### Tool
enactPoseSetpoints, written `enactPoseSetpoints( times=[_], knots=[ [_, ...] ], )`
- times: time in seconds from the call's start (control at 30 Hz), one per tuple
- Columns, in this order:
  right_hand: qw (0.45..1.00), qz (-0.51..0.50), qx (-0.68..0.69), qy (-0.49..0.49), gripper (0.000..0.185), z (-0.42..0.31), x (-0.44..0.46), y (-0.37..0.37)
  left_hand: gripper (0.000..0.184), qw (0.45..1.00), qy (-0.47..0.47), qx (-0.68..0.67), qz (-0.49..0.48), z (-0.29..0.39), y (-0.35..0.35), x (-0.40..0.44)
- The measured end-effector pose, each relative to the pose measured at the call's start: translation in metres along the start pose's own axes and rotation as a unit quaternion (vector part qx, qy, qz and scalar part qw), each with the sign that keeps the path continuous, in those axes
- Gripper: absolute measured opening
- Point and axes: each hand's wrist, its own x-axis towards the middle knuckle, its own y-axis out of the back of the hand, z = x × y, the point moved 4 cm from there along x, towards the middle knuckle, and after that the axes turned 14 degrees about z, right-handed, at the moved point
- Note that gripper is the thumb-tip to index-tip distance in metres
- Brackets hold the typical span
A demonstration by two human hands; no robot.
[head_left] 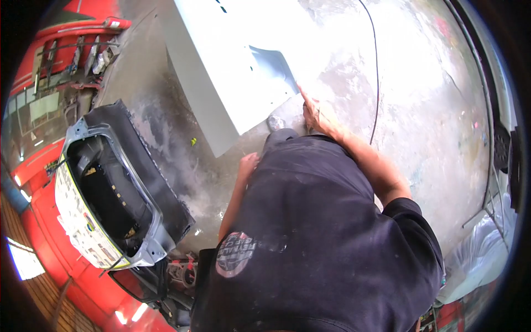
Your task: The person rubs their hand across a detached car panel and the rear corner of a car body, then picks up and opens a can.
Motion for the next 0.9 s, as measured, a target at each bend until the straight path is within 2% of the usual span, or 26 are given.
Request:
enactPoseSetpoints(
  times=[0.07,0.13,0.23,0.33,0.37,0.47,0.63,0.67,0.77,0.87,0.9],
  knots=[
    [0.999,0.036,0.027,-0.022,0.074,0.012,-0.002,-0.002,0.039,1.0,-0.002,0.024,0.004,0.008,0.001,-0.003],
    [0.993,0.025,0.079,-0.079,0.074,0.021,-0.001,-0.002,0.04,1.0,-0.005,0.016,0.002,0.006,0.001,-0.001],
    [0.994,0.025,0.084,-0.057,0.082,0.035,0.005,-0.004,0.04,1.0,0.015,0.015,-0.002,-0.011,0.003,0.011],
    [0.993,-0.027,-0.015,-0.113,0.08,0.049,0.013,0.0,0.04,0.999,0.038,0.005,-0.002,-0.016,0.006,0.014],
    [0.993,-0.011,-0.017,-0.114,0.08,0.056,0.014,0.0,0.04,0.999,0.045,0.0,-0.001,-0.014,0.007,0.012],
    [0.992,0.025,-0.035,-0.116,0.079,0.084,0.017,0.001,0.039,0.999,-0.023,0.035,0.006,-0.054,0.012,0.038],
    [0.985,0.053,-0.11,-0.125,0.078,0.109,0.02,-0.002,0.038,0.996,-0.061,0.054,0.023,-0.05,0.017,0.034],
    [0.982,0.033,-0.099,-0.154,0.076,0.112,0.017,-0.004,0.038,0.995,-0.076,0.059,0.024,-0.051,0.018,0.035],
    [0.987,0.047,-0.07,-0.137,0.075,0.098,0.015,0.002,0.038,0.997,-0.06,0.041,0.018,-0.058,0.018,0.038],
    [0.99,-0.047,-0.088,-0.102,0.075,0.07,0.012,0.001,0.039,0.999,0.004,0.028,0.016,-0.063,0.014,0.038],
    [0.994,-0.045,-0.072,-0.074,0.074,0.063,0.008,-0.003,0.039,1.0,-0.002,0.026,0.015,-0.062,0.013,0.039]
  ],
)
